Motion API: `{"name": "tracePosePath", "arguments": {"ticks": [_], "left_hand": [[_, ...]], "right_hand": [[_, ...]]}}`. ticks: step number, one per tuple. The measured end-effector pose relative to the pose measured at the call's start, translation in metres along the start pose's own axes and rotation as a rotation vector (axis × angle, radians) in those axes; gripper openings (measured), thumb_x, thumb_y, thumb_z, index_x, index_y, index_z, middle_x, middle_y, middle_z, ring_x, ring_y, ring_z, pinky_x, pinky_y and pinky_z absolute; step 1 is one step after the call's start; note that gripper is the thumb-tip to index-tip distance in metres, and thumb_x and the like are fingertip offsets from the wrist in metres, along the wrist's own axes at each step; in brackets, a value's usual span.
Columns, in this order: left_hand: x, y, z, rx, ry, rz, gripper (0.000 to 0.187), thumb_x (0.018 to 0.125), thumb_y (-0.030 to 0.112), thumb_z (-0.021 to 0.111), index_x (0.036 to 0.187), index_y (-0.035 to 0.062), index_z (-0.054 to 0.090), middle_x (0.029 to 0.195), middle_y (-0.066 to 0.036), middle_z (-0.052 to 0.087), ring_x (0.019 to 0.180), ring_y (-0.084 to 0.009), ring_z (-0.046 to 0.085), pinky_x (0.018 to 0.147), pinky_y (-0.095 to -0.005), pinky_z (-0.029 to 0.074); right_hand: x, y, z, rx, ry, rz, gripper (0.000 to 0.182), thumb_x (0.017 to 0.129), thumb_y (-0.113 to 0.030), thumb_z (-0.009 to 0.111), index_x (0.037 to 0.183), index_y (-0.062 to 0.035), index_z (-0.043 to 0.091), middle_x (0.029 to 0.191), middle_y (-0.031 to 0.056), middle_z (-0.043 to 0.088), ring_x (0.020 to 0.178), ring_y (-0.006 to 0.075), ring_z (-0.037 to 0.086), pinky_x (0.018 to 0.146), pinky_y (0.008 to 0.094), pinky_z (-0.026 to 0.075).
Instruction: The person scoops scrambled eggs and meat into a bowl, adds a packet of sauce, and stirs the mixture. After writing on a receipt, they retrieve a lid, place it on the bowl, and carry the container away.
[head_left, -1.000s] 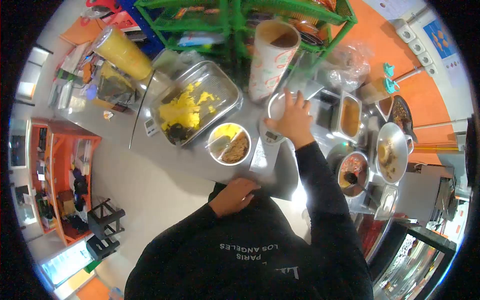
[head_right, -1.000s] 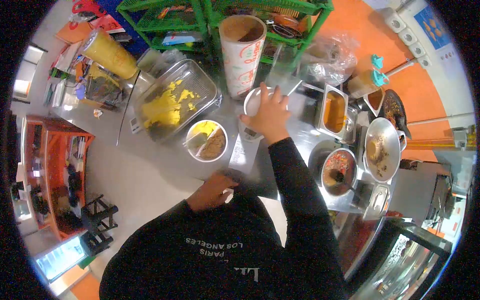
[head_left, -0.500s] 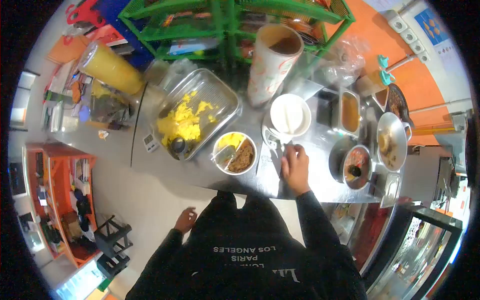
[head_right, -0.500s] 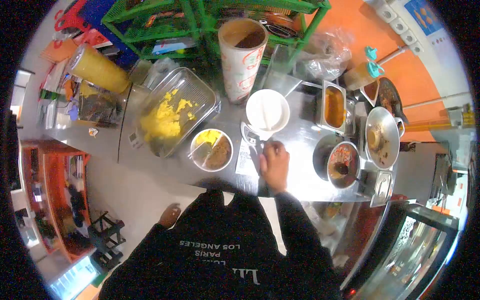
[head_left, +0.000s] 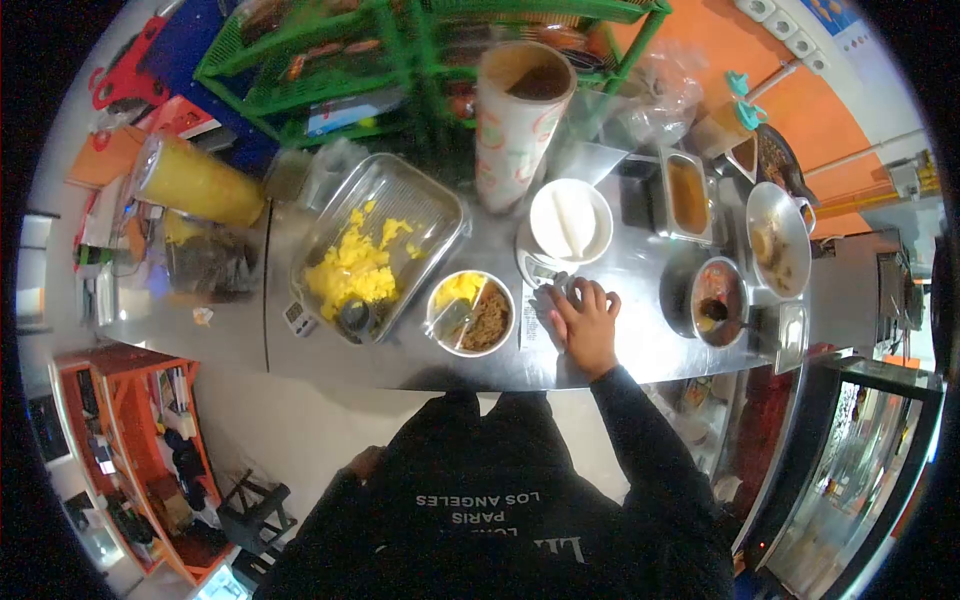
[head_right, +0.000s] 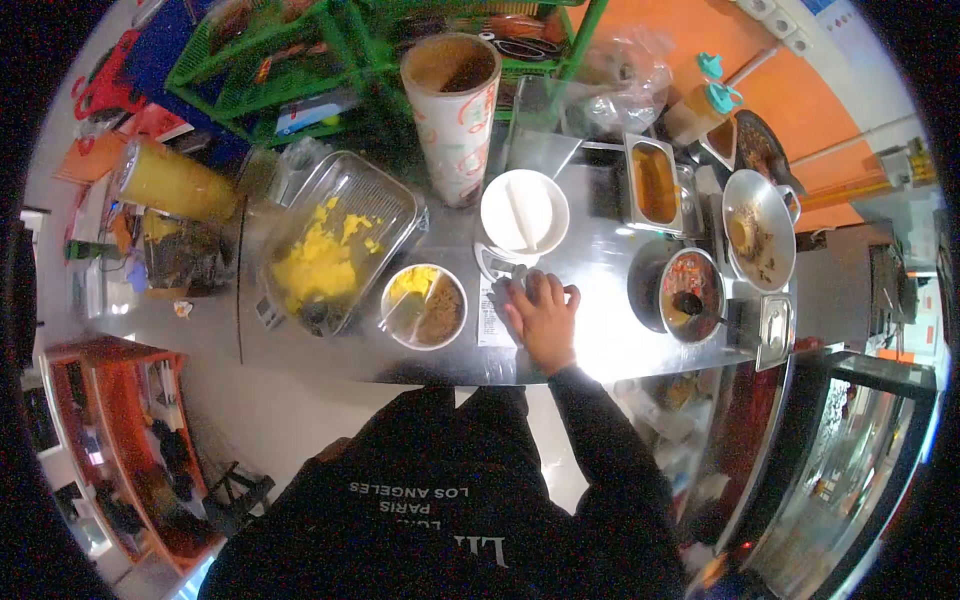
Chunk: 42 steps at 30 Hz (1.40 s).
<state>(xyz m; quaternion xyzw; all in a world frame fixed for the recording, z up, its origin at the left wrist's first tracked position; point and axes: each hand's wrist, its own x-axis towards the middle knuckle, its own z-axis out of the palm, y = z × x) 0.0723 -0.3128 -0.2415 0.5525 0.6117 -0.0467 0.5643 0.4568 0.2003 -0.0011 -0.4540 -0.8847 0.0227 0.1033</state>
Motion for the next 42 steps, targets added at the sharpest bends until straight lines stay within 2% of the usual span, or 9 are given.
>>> {"name": "tracePosePath", "arguments": {"ticks": [8, 11, 15, 24, 27, 31, 32, 36, 42], "left_hand": [[0.032, -0.022, -0.019, 0.154, 0.018, 0.189, 0.037, 0.096, 0.019, 0.049, 0.128, 0.0049, 0.059, 0.134, -0.017, 0.058, 0.125, -0.0388, 0.051, 0.106, -0.0460, 0.043], [0.028, 0.007, -0.049, 0.079, -0.131, 0.128, 0.032, 0.095, 0.017, 0.049, 0.120, 0.0028, 0.063, 0.127, -0.020, 0.062, 0.117, -0.0387, 0.058, 0.100, -0.0473, 0.047], [-0.007, 0.115, -0.119, -0.206, -0.154, -0.315, 0.032, 0.095, 0.020, 0.049, 0.115, 0.0009, 0.064, 0.117, -0.021, 0.066, 0.108, -0.0385, 0.063, 0.094, -0.0476, 0.050], [0.021, 0.111, -0.104, -0.120, -0.117, -0.281, 0.032, 0.095, 0.021, 0.049, 0.115, 0.0014, 0.065, 0.115, -0.021, 0.067, 0.107, -0.0385, 0.063, 0.094, -0.0475, 0.050], [0.058, 0.105, -0.101, -0.060, -0.089, -0.248, 0.032, 0.095, 0.022, 0.049, 0.115, 0.0016, 0.065, 0.115, -0.021, 0.067, 0.107, -0.0385, 0.064, 0.093, -0.0475, 0.050], [0.110, 0.117, -0.106, 0.021, -0.044, -0.231, 0.032, 0.095, 0.022, 0.050, 0.115, 0.0018, 0.065, 0.114, -0.021, 0.067, 0.106, -0.0385, 0.064, 0.093, -0.0474, 0.050], [0.119, 0.124, -0.105, 0.031, -0.026, -0.231, 0.033, 0.095, 0.022, 0.050, 0.115, 0.0019, 0.065, 0.114, -0.021, 0.067, 0.106, -0.0385, 0.064, 0.093, -0.0474, 0.050], [0.157, 0.162, -0.097, 0.058, 0.069, -0.251, 0.033, 0.095, 0.023, 0.050, 0.115, 0.0021, 0.065, 0.113, -0.021, 0.068, 0.106, -0.0385, 0.064, 0.093, -0.0473, 0.050], [0.206, 0.240, -0.070, 0.082, 0.180, -0.319, 0.033, 0.094, 0.023, 0.050, 0.115, 0.0024, 0.065, 0.112, -0.021, 0.068, 0.105, -0.0385, 0.064, 0.093, -0.0472, 0.050]], "right_hand": [[0.000, -0.001, 0.005, 0.024, 0.015, 0.036, 0.038, 0.090, -0.037, 0.063, 0.126, -0.0235, 0.063, 0.128, 0.0091, 0.053, 0.124, 0.0287, 0.046, 0.101, 0.0561, 0.031], [0.003, -0.002, -0.001, 0.066, 0.008, 0.044, 0.035, 0.091, -0.037, 0.062, 0.123, -0.0236, 0.065, 0.128, 0.0093, 0.053, 0.125, 0.0288, 0.046, 0.101, 0.0560, 0.031], [0.003, 0.000, -0.007, 0.075, 0.003, 0.053, 0.034, 0.092, -0.038, 0.061, 0.122, -0.0242, 0.066, 0.128, 0.0100, 0.053, 0.125, 0.0287, 0.045, 0.101, 0.0554, 0.030], [-0.042, 0.002, -0.010, 0.181, 0.080, 0.210, 0.047, 0.092, -0.031, 0.058, 0.138, -0.0233, 0.056, 0.126, 0.0146, 0.052, 0.123, 0.0283, 0.046, 0.102, 0.0533, 0.028], [-0.075, 0.027, -0.025, 0.252, 0.256, 0.294, 0.050, 0.086, -0.017, 0.064, 0.135, -0.0123, 0.055, 0.121, 0.0169, 0.054, 0.117, 0.0315, 0.049, 0.102, 0.0496, 0.033], [-0.120, 0.118, -0.082, 0.131, 0.783, 0.566, 0.042, 0.078, 0.004, 0.063, 0.118, -0.0024, 0.054, 0.111, 0.0157, 0.057, 0.099, 0.0301, 0.053, 0.091, 0.0394, 0.042], [-0.136, 0.175, -0.096, -0.046, 0.944, 0.427, 0.037, 0.077, 0.004, 0.063, 0.114, -0.0030, 0.055, 0.106, 0.0137, 0.056, 0.095, 0.0277, 0.053, 0.087, 0.0376, 0.043], [-0.173, 0.323, -0.176, -0.040, 0.778, 0.955, 0.025, 0.082, -0.009, 0.069, 0.104, 0.0000, 0.059, 0.093, 0.0194, 0.065, 0.086, 0.0359, 0.064, 0.076, 0.0432, 0.051], [-0.216, 0.486, -0.150, 0.007, 0.062, 0.810, 0.021, 0.081, -0.022, 0.069, 0.090, -0.0029, 0.067, 0.090, 0.0201, 0.067, 0.090, 0.0391, 0.065, 0.079, 0.0488, 0.051]]}}
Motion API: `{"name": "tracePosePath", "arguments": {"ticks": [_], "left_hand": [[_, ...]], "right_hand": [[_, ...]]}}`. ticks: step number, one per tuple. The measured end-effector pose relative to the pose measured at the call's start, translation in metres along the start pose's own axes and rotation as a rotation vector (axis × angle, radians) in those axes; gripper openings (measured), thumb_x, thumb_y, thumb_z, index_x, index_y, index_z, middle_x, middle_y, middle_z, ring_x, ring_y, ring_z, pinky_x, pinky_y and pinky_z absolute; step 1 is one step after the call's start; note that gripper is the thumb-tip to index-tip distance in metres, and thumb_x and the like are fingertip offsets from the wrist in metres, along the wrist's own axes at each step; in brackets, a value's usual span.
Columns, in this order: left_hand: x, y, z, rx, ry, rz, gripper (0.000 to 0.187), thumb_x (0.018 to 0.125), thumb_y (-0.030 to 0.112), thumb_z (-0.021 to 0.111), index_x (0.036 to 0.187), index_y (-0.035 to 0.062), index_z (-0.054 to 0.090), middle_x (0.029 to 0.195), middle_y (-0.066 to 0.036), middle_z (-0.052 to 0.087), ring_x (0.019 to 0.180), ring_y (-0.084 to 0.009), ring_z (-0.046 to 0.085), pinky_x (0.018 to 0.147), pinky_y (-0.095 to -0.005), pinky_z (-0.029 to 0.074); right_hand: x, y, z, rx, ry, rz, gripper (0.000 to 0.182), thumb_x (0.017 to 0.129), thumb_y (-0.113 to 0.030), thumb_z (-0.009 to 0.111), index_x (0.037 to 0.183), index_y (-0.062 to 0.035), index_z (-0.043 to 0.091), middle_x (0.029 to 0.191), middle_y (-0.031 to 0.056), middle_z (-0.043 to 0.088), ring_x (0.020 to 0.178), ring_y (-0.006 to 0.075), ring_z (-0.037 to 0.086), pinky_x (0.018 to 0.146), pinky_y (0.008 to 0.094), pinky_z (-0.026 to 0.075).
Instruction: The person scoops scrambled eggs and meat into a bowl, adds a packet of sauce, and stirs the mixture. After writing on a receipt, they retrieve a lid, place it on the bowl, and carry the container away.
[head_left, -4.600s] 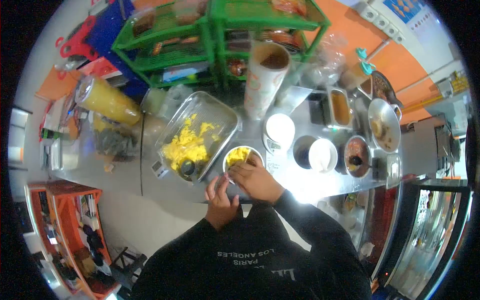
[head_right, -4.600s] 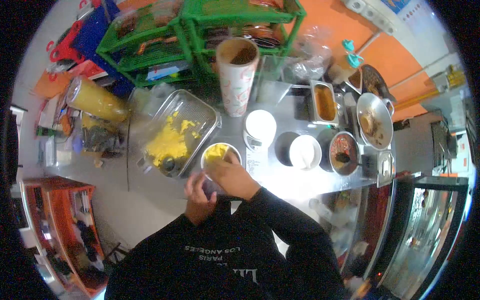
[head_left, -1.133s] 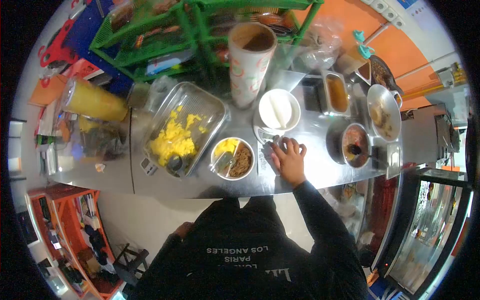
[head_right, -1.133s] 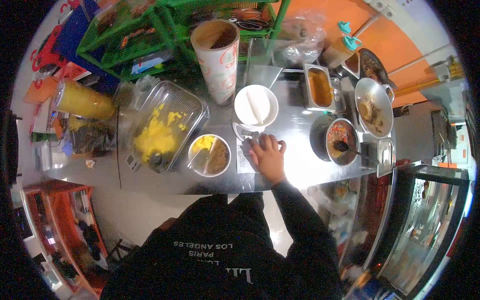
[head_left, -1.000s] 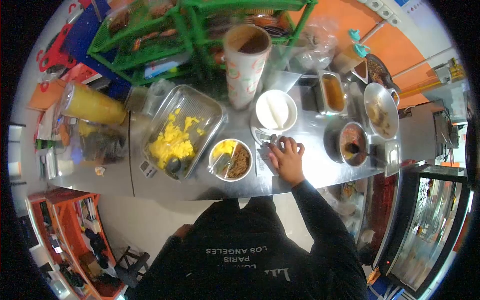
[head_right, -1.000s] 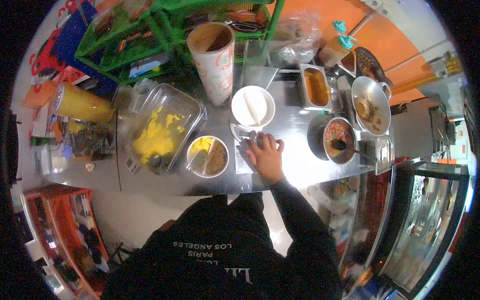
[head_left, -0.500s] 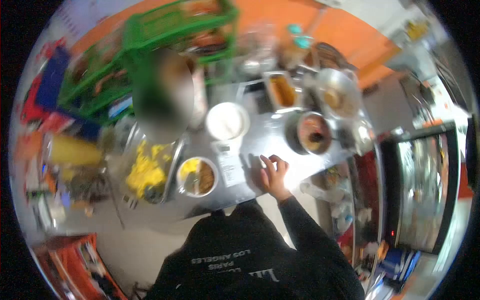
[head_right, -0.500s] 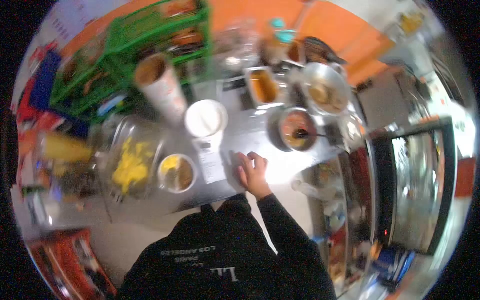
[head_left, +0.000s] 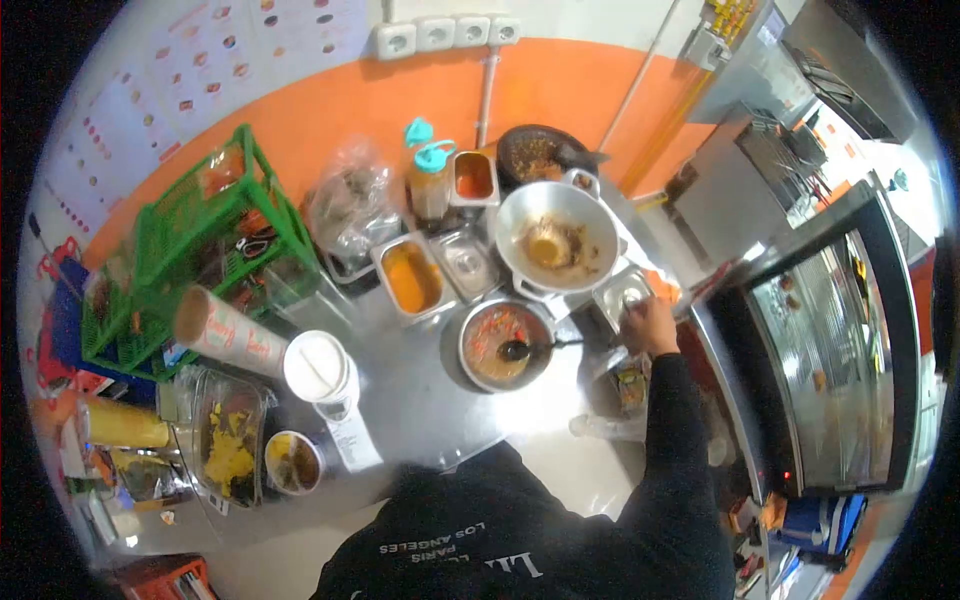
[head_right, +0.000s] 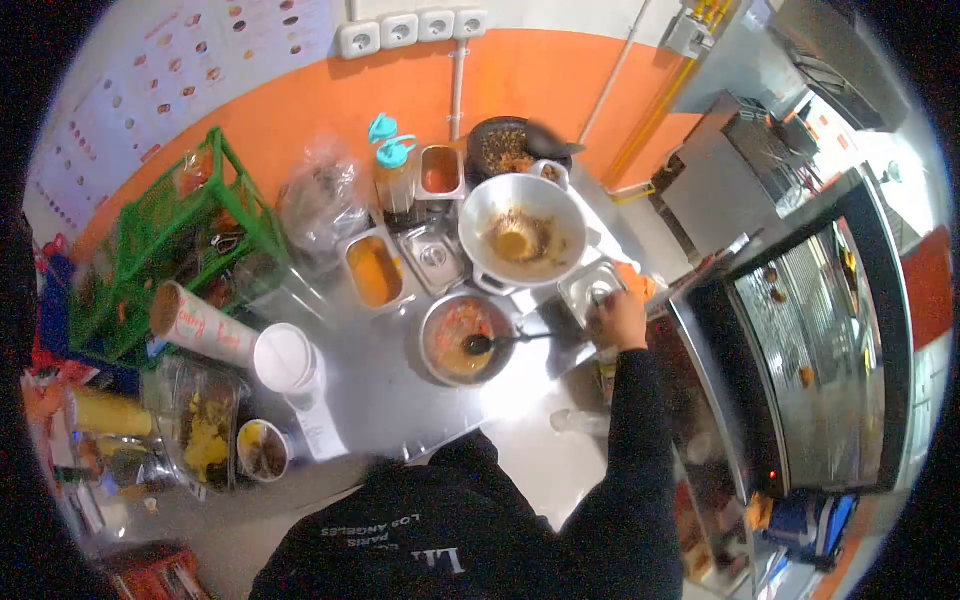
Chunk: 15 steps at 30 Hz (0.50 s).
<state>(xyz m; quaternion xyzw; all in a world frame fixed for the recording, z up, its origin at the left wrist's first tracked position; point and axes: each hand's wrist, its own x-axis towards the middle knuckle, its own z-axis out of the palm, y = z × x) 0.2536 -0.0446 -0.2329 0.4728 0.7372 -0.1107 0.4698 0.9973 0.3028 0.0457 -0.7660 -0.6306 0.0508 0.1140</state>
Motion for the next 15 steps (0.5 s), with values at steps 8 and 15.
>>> {"name": "tracePosePath", "arguments": {"ticks": [8, 15], "left_hand": [[-0.010, 0.046, 0.053, 0.128, 0.040, 0.036, 0.033, 0.094, 0.024, 0.051, 0.115, 0.0029, 0.065, 0.111, -0.021, 0.069, 0.105, -0.0385, 0.064, 0.092, -0.0471, 0.051], [-0.061, 0.055, 0.067, 0.106, -0.107, 0.361, 0.030, 0.092, 0.026, 0.053, 0.111, 0.0074, 0.067, 0.115, -0.019, 0.065, 0.113, -0.0362, 0.061, 0.098, -0.0452, 0.049]], "right_hand": [[0.005, -0.006, -0.026, -0.034, 0.001, -0.033, 0.021, 0.080, -0.024, 0.068, 0.087, -0.0040, 0.066, 0.084, 0.0204, 0.067, 0.080, 0.0413, 0.066, 0.073, 0.0504, 0.053], [-0.023, -0.076, -0.082, 0.239, 0.090, -0.191, 0.018, 0.080, -0.007, 0.071, 0.094, 0.0010, 0.063, 0.085, 0.0170, 0.066, 0.074, 0.0319, 0.066, 0.069, 0.0418, 0.054]]}}
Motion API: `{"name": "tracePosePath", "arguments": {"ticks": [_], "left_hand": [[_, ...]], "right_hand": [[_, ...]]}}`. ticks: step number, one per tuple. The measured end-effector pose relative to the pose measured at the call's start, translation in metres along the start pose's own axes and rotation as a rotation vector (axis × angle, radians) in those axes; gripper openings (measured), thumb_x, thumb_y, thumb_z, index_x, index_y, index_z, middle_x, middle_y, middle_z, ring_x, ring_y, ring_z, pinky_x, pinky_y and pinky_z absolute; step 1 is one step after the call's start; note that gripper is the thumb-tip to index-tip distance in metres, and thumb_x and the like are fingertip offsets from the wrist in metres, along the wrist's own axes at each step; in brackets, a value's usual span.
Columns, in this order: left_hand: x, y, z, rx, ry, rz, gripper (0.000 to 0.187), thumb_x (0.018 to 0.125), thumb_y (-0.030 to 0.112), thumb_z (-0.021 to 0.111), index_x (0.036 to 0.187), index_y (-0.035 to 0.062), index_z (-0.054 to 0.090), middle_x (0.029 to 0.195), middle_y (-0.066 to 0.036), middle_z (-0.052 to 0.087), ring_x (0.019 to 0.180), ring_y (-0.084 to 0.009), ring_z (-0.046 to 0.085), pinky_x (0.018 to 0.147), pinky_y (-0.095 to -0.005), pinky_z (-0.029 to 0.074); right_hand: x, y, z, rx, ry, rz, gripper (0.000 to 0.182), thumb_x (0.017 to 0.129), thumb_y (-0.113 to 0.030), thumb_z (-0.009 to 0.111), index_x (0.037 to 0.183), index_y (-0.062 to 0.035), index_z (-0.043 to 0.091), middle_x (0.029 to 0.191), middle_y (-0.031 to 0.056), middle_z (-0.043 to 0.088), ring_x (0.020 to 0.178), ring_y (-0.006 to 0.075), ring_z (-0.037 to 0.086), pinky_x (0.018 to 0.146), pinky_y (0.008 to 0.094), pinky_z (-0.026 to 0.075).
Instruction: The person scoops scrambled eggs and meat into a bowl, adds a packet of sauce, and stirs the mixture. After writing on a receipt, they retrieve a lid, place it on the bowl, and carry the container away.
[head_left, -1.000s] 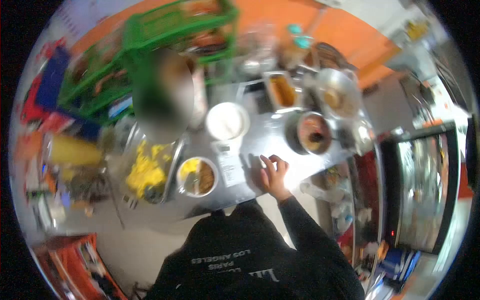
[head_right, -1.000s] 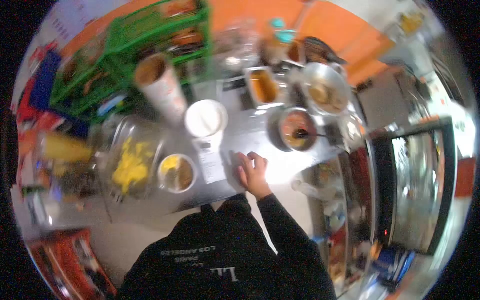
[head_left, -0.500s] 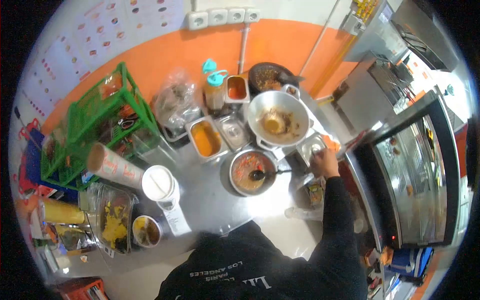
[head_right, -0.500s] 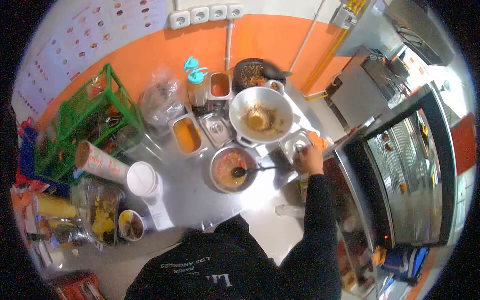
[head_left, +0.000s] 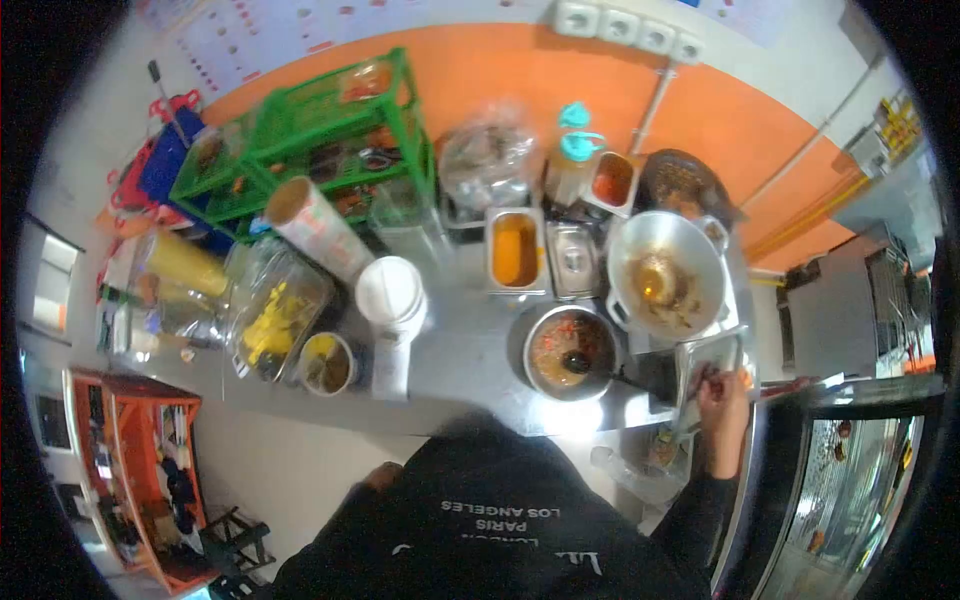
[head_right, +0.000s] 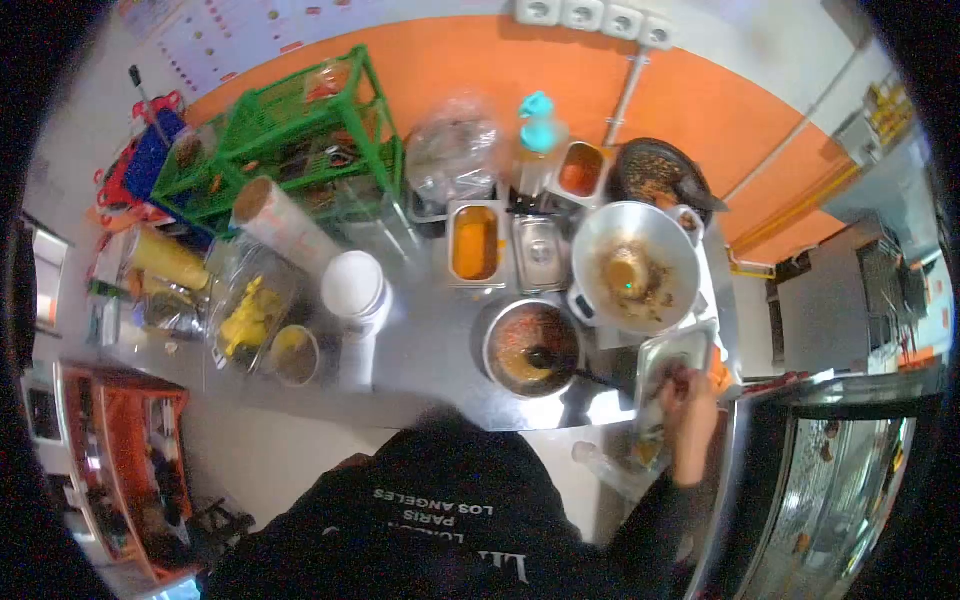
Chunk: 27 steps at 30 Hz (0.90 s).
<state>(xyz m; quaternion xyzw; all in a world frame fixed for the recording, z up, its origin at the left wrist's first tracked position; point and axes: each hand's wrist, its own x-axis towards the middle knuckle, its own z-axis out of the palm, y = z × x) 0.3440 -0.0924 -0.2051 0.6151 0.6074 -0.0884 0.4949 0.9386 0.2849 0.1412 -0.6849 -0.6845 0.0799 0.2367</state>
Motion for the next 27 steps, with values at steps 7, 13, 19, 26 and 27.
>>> {"name": "tracePosePath", "arguments": {"ticks": [7, 13, 19, 26, 27], "left_hand": [[-0.036, -0.009, 0.003, -0.087, -0.067, -0.099, 0.031, 0.092, 0.027, 0.053, 0.114, 0.0088, 0.066, 0.119, -0.019, 0.063, 0.116, -0.0360, 0.060, 0.099, -0.0449, 0.049], [-0.054, -0.036, 0.003, -0.089, -0.084, -0.099, 0.032, 0.092, 0.029, 0.054, 0.116, 0.0099, 0.065, 0.122, -0.018, 0.062, 0.118, -0.0359, 0.059, 0.100, -0.0447, 0.049], [-0.060, -0.058, 0.015, -0.080, -0.069, -0.050, 0.033, 0.093, 0.030, 0.055, 0.118, 0.0111, 0.064, 0.125, -0.018, 0.060, 0.120, -0.0357, 0.058, 0.101, -0.0444, 0.049], [-0.041, -0.083, 0.023, 0.062, 0.026, 0.103, 0.035, 0.093, 0.032, 0.056, 0.121, 0.0125, 0.062, 0.128, -0.018, 0.059, 0.122, -0.0355, 0.056, 0.102, -0.0442, 0.048], [-0.033, -0.085, 0.024, 0.127, 0.065, 0.165, 0.035, 0.093, 0.032, 0.056, 0.122, 0.0127, 0.062, 0.129, -0.018, 0.058, 0.122, -0.0355, 0.056, 0.102, -0.0441, 0.048]], "right_hand": [[-0.046, -0.250, 0.115, 0.402, -0.696, -0.291, 0.030, 0.081, -0.034, 0.072, 0.088, -0.0046, 0.068, 0.083, 0.0178, 0.069, 0.079, 0.0362, 0.069, 0.070, 0.0447, 0.054], [-0.074, -0.286, 0.241, 0.048, -0.609, -0.226, 0.028, 0.079, -0.024, 0.062, 0.088, 0.0007, 0.070, 0.089, 0.0209, 0.070, 0.083, 0.0363, 0.070, 0.074, 0.0466, 0.055], [-0.082, -0.281, 0.254, 0.065, -0.550, -0.194, 0.027, 0.081, -0.023, 0.063, 0.092, 0.0011, 0.068, 0.097, 0.0202, 0.069, 0.085, 0.0367, 0.070, 0.076, 0.0465, 0.056], [-0.038, -0.150, 0.124, -0.462, -0.114, -0.240, 0.039, 0.078, -0.028, 0.076, 0.107, -0.0059, 0.060, 0.101, 0.0138, 0.062, 0.099, 0.0329, 0.060, 0.083, 0.0452, 0.046], [-0.033, -0.138, 0.096, -0.598, -0.129, -0.223, 0.041, 0.079, -0.030, 0.076, 0.107, -0.0060, 0.059, 0.100, 0.0130, 0.062, 0.099, 0.0316, 0.060, 0.084, 0.0447, 0.044]]}}
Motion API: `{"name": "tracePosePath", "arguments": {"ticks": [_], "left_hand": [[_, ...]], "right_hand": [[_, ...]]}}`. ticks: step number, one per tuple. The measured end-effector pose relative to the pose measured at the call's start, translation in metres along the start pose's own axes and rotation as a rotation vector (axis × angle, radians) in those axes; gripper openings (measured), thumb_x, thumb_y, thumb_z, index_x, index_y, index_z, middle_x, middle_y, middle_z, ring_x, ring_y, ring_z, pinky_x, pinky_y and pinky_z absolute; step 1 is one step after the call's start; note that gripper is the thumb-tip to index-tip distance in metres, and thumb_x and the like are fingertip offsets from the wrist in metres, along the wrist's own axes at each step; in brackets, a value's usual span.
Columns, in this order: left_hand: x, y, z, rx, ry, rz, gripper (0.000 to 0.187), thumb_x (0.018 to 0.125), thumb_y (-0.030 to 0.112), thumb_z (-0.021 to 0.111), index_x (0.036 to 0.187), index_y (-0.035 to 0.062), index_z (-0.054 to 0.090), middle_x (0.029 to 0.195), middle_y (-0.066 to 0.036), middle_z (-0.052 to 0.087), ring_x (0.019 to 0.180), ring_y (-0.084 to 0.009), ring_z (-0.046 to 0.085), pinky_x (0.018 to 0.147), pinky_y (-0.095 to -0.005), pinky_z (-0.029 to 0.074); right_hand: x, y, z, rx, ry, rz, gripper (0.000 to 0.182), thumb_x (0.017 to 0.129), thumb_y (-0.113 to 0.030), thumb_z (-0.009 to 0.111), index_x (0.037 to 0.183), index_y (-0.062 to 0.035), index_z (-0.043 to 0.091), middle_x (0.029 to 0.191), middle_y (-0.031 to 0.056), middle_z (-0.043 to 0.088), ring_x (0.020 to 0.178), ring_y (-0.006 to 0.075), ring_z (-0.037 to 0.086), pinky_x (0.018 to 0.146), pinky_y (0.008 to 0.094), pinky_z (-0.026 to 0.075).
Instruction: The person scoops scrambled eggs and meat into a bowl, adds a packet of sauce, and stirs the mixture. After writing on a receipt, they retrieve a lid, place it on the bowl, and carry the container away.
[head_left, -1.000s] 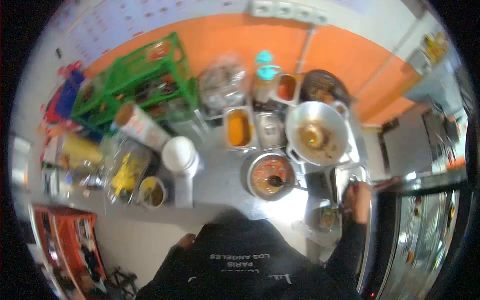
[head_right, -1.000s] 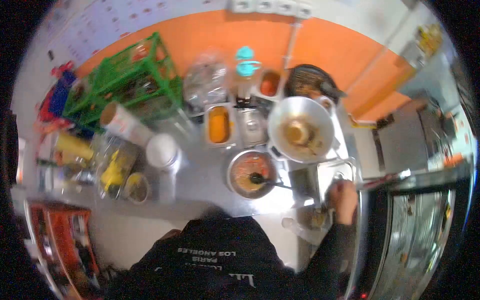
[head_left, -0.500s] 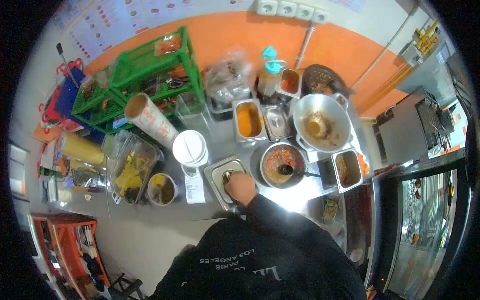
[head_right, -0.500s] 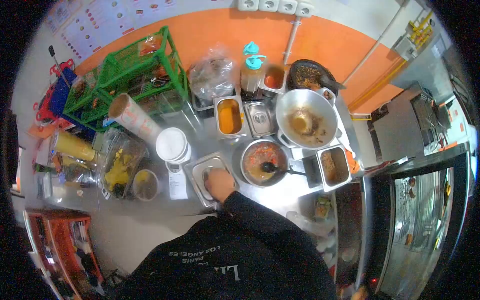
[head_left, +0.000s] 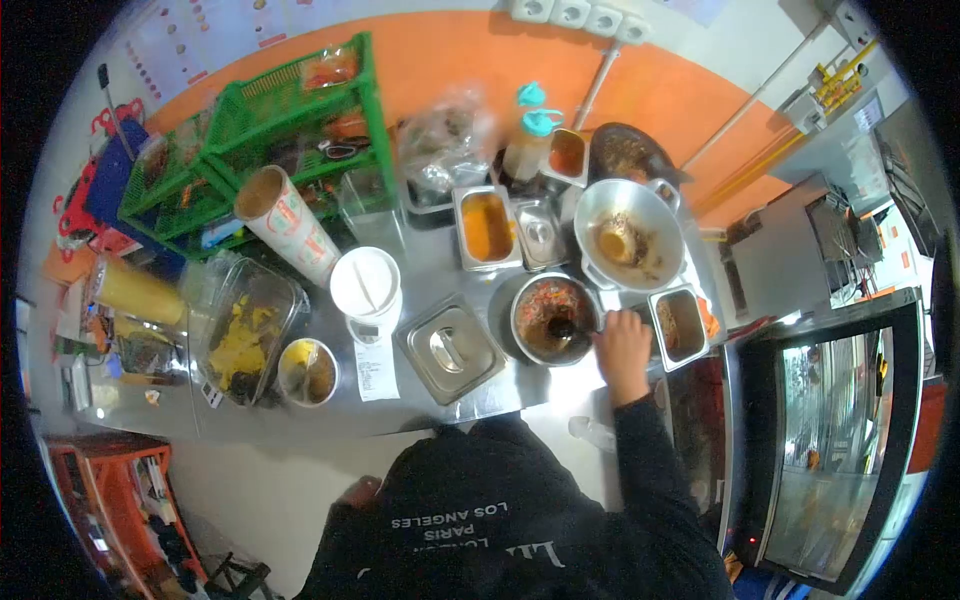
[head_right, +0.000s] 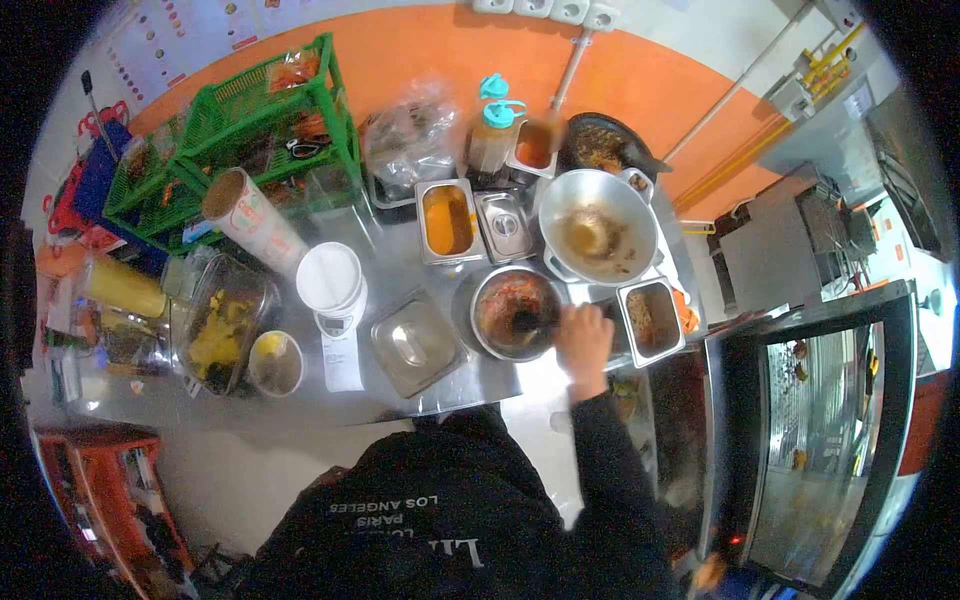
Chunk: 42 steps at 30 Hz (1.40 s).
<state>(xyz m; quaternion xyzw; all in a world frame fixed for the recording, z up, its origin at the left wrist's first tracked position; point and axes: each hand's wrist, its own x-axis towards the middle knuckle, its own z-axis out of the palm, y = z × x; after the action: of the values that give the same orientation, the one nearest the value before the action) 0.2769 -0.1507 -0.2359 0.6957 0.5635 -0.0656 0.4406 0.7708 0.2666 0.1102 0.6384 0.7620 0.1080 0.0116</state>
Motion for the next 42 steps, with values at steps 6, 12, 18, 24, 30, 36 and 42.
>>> {"name": "tracePosePath", "arguments": {"ticks": [6, 12, 18, 24, 30, 36, 42], "left_hand": [[0.016, 0.073, -0.093, -0.110, -0.136, -0.111, 0.039, 0.100, 0.038, 0.048, 0.132, 0.0159, 0.055, 0.134, -0.020, 0.055, 0.119, -0.0406, 0.057, 0.105, -0.0465, 0.045], [0.055, 0.148, -0.114, -0.138, -0.167, -0.200, 0.037, 0.099, 0.029, 0.048, 0.130, 0.0100, 0.057, 0.128, -0.023, 0.058, 0.116, -0.0417, 0.058, 0.101, -0.0487, 0.048], [0.111, 0.330, -0.181, 0.003, -0.293, -0.380, 0.037, 0.097, 0.027, 0.051, 0.123, 0.0026, 0.059, 0.124, -0.025, 0.060, 0.111, -0.0429, 0.061, 0.097, -0.0503, 0.049], [0.182, 0.449, -0.204, -0.100, -0.188, -0.277, 0.044, 0.103, 0.039, 0.042, 0.120, 0.0021, 0.060, 0.116, -0.024, 0.064, 0.108, -0.0398, 0.062, 0.093, -0.0489, 0.048], [0.269, 0.572, -0.221, -0.753, 0.068, 0.195, 0.038, 0.105, 0.034, 0.049, 0.122, 0.0003, 0.057, 0.109, -0.012, 0.065, 0.101, -0.0231, 0.061, 0.090, -0.0339, 0.048], [0.347, 0.608, -0.194, -0.811, 0.256, 0.054, 0.035, 0.102, 0.030, 0.055, 0.119, 0.0000, 0.057, 0.104, -0.005, 0.063, 0.094, -0.0128, 0.057, 0.086, -0.0281, 0.047], [0.350, 0.631, -0.193, -1.003, 0.185, 0.002, 0.031, 0.101, 0.030, 0.058, 0.116, 0.0022, 0.059, 0.099, -0.004, 0.061, 0.091, -0.0109, 0.055, 0.079, -0.0270, 0.048]], "right_hand": [[-0.001, 0.093, 0.063, 0.084, -0.332, -0.272, 0.024, 0.086, -0.023, 0.067, 0.100, -0.0065, 0.056, 0.089, 0.0135, 0.066, 0.076, 0.0340, 0.067, 0.069, 0.0472, 0.049], [-0.030, 0.114, 0.015, 0.471, -0.051, -0.376, 0.021, 0.080, -0.011, 0.058, 0.101, -0.0082, 0.060, 0.092, 0.0124, 0.064, 0.081, 0.0343, 0.065, 0.067, 0.0445, 0.050], [-0.047, 0.142, 0.028, 0.418, 0.088, -0.509, 0.018, 0.082, -0.015, 0.056, 0.099, -0.0104, 0.057, 0.092, 0.0054, 0.056, 0.090, 0.0232, 0.059, 0.074, 0.0384, 0.047], [-0.045, 0.234, 0.010, 0.716, 0.093, -0.226, 0.019, 0.079, -0.004, 0.066, 0.096, -0.0051, 0.058, 0.088, 0.0153, 0.060, 0.073, 0.0376, 0.062, 0.061, 0.0449, 0.052], [-0.050, 0.310, 0.032, 0.253, -0.049, -0.146, 0.016, 0.080, -0.008, 0.060, 0.096, -0.0087, 0.060, 0.083, 0.0093, 0.060, 0.068, 0.0269, 0.067, 0.054, 0.0384, 0.052], [-0.047, 0.294, 0.048, 0.195, -0.205, -0.300, 0.013, 0.082, -0.005, 0.058, 0.095, -0.0066, 0.057, 0.082, 0.0105, 0.058, 0.068, 0.0259, 0.067, 0.054, 0.0370, 0.053], [-0.037, 0.313, 0.045, 0.325, -0.108, -0.310, 0.015, 0.086, -0.007, 0.054, 0.101, -0.0046, 0.055, 0.086, 0.0131, 0.062, 0.068, 0.0295, 0.068, 0.054, 0.0403, 0.054]]}}
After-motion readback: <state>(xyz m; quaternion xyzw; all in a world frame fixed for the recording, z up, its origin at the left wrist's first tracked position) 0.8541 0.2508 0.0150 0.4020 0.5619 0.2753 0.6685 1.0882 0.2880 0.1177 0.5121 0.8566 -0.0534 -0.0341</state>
